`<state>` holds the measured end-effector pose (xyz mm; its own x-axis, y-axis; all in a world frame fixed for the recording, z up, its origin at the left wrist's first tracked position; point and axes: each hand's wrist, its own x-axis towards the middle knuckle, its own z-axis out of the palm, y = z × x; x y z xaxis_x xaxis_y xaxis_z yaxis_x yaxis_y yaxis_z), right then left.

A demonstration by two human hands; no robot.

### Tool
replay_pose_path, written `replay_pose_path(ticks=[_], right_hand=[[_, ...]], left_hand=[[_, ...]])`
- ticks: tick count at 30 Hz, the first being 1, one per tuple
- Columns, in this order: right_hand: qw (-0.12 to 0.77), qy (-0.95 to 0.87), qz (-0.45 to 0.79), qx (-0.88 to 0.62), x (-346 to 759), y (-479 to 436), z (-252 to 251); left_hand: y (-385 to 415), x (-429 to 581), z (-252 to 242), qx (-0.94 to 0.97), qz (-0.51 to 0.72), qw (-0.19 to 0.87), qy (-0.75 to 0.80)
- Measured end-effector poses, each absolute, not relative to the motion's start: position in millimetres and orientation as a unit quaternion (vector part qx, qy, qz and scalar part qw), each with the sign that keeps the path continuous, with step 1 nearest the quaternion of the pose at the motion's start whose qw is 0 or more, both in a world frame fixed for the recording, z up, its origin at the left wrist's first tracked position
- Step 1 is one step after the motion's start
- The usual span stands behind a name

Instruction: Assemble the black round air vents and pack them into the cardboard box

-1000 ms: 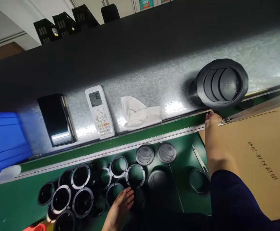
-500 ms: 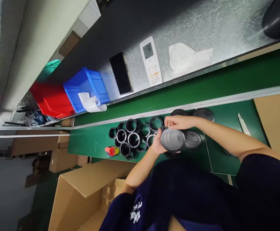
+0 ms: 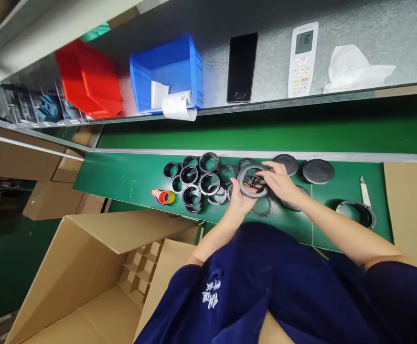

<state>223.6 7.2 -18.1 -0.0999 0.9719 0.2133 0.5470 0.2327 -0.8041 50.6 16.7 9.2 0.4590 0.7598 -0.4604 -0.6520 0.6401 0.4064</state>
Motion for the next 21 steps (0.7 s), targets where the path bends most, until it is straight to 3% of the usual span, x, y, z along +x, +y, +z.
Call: replay_pose_path(ticks=[8, 11, 16, 21], right_hand=[[0.431, -0.566, 0.404, -0.575, 224.5, 2.9, 12.9], [0.435, -0.553, 0.385, -0.598, 219.9, -7.8, 7.6], [0.267, -0.76, 0.257, -0.534, 191.3, -37.8, -16.7], [0.156, -0.739, 0.33, -0.566, 165.6, -57.4, -51.0]], left_hand=[[13.6, 43.0, 21.6, 0.084, 0.381, 0.867, 0.311], [10.2, 42.4, 20.0, 0.085, 0.38, 0.87, 0.302], [-0.9, 37.9, 2.9, 0.052, 0.371, 0.854, 0.36], [-24.5, 27.2, -25.9, 0.045, 0.333, 0.858, 0.389]])
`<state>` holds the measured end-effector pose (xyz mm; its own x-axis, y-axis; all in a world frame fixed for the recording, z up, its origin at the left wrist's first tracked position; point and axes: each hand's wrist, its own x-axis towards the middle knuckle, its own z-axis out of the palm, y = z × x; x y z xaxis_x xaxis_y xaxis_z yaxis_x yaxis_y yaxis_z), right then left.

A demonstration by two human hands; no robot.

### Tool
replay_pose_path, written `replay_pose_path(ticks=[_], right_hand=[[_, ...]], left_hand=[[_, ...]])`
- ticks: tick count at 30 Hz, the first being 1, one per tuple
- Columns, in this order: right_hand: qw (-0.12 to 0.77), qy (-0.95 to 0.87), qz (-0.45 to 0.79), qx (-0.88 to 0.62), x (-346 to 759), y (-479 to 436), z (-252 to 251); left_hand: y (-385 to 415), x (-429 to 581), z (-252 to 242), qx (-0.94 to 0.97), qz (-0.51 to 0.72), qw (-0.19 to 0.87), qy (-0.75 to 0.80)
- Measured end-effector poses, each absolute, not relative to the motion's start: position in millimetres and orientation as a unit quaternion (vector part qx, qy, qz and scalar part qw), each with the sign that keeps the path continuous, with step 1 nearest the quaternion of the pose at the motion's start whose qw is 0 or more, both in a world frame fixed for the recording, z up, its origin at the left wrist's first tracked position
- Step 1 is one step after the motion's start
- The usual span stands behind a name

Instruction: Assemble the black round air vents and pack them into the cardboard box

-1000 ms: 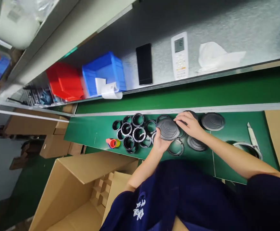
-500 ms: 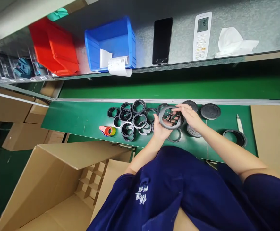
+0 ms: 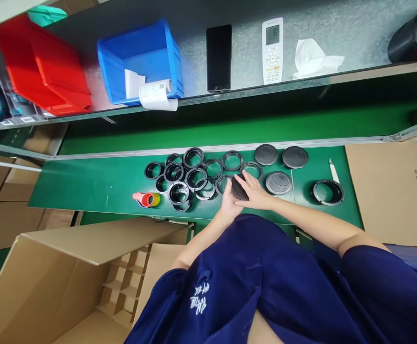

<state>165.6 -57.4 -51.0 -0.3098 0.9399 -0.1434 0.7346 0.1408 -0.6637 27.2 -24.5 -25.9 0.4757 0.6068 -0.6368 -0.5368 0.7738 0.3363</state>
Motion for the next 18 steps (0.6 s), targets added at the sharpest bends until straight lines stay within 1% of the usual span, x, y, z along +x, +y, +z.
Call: replay_pose_path(ticks=[2, 4, 7, 10, 14, 18], right_hand=[[0.142, -0.723, 0.36, -0.572, 163.2, -59.1, -65.2], [0.149, -0.704, 0.354, -0.598, 168.0, -54.6, -78.9], [0.161, -0.655, 0.274, -0.685, 186.0, -34.1, -98.6], [0.146, -0.637, 0.197, -0.731, 202.8, -6.9, -117.1], [0.101, -0.68, 0.16, -0.708, 201.6, 8.9, -139.3], [0.063, -0.687, 0.175, -0.702, 190.0, -4.9, -150.6]], left_hand=[[-31.9, 20.8, -39.6, 0.057, 0.302, 0.864, 0.398], [-36.0, 13.6, -55.4, 0.111, 0.269, 0.853, 0.433], [-39.6, 3.5, -81.5, 0.324, 0.232, 0.773, 0.493], [-47.1, -4.6, -103.7, 0.532, 0.159, 0.687, 0.468], [-63.9, -18.6, -118.0, 0.591, 0.127, 0.665, 0.438], [-76.1, -39.8, -119.3, 0.627, 0.094, 0.642, 0.432]])
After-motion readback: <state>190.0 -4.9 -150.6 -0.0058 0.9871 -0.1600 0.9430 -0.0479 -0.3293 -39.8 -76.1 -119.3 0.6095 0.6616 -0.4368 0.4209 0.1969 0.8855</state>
